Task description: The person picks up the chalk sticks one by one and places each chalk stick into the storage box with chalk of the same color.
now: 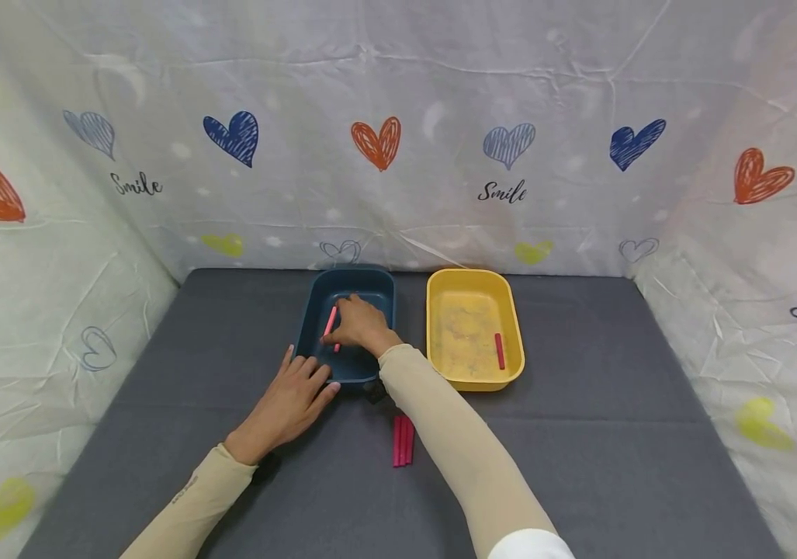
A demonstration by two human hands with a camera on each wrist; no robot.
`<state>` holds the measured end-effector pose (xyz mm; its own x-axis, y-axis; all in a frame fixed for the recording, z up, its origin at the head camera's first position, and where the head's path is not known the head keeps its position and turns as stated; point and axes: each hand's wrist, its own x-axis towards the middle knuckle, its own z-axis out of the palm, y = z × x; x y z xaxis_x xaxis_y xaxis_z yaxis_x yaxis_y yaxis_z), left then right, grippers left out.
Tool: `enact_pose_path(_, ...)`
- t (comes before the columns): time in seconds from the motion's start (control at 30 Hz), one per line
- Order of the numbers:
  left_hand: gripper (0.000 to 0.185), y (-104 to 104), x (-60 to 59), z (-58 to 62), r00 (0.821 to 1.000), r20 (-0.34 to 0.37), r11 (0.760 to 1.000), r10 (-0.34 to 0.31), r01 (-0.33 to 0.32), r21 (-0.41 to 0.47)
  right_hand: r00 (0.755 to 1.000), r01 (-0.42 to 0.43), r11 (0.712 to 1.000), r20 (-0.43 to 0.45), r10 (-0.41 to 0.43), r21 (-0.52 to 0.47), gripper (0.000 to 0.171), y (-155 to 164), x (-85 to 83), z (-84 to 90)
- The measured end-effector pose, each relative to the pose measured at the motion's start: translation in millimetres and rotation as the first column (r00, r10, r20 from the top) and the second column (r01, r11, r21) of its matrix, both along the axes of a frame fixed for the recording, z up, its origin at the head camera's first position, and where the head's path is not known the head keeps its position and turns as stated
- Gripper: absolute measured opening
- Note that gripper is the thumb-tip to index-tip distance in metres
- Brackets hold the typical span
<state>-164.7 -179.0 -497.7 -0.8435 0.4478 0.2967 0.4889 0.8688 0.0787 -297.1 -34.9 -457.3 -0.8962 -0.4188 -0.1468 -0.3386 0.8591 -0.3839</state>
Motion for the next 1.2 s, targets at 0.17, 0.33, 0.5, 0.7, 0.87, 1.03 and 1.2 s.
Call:
enact_pose_path(0.17, 0.028, 0.7, -0.3, -1.3, 1.0, -0.007, 1.0, 0.0, 0.0, 0.008, 1.0, 0.001, 1.0, -0.002, -0.001, 0.01, 0.078, 0.4, -0.6, -0.9)
enact_pose_path(0.33, 0.028, 1.5, -0.1, -1.3, 1.0, 0.002, 1.0, 0.003, -0.003, 0.01, 1.0, 0.005, 1.0, 0.0, -0.005, -0.013, 0.078, 2.7, -0.1, -0.3)
enact_pose_path(0.5, 0.029, 1.9, -0.8, -0.7, 1.0, 0.013, 1.0, 0.005, -0.005, 0.001, 0.999, -0.018, 0.998, -0.045, 0.015, -0.066, 0.072, 7.8, 2.9, 5.1)
enact_pose_path(0.7, 0.029, 1.9, -1.6, 0.9, 1.0, 0.016, 1.0, 0.015, -0.015, 0.002, 0.994, -0.056, 0.98, -0.101, 0.037, -0.19, 0.066, 16.6, 13.3, 22.8)
enact_pose_path(0.87, 0.029, 1.7, -0.6, 1.1, 1.0, 0.018, 1.0, 0.013, -0.013, 0.008, 0.988, -0.07, 0.971, -0.149, 0.036, -0.23, 0.062, 25.2, 24.6, 35.6)
enact_pose_path(1.03, 0.03, 1.9, -0.1, 1.5, 1.0, 0.026, 1.0, 0.016, -0.016, 0.009, 0.983, -0.078, 0.957, -0.18, 0.027, -0.281, 0.058, 35.0, 37.1, 40.4)
enact_pose_path(1.2, 0.032, 2.2, -0.7, 1.0, 0.999, 0.028, 1.0, 0.018, -0.018, 0.007, 0.979, -0.087, 0.928, -0.204, 0.012, -0.363, 0.049, 45.7, 51.4, 38.8)
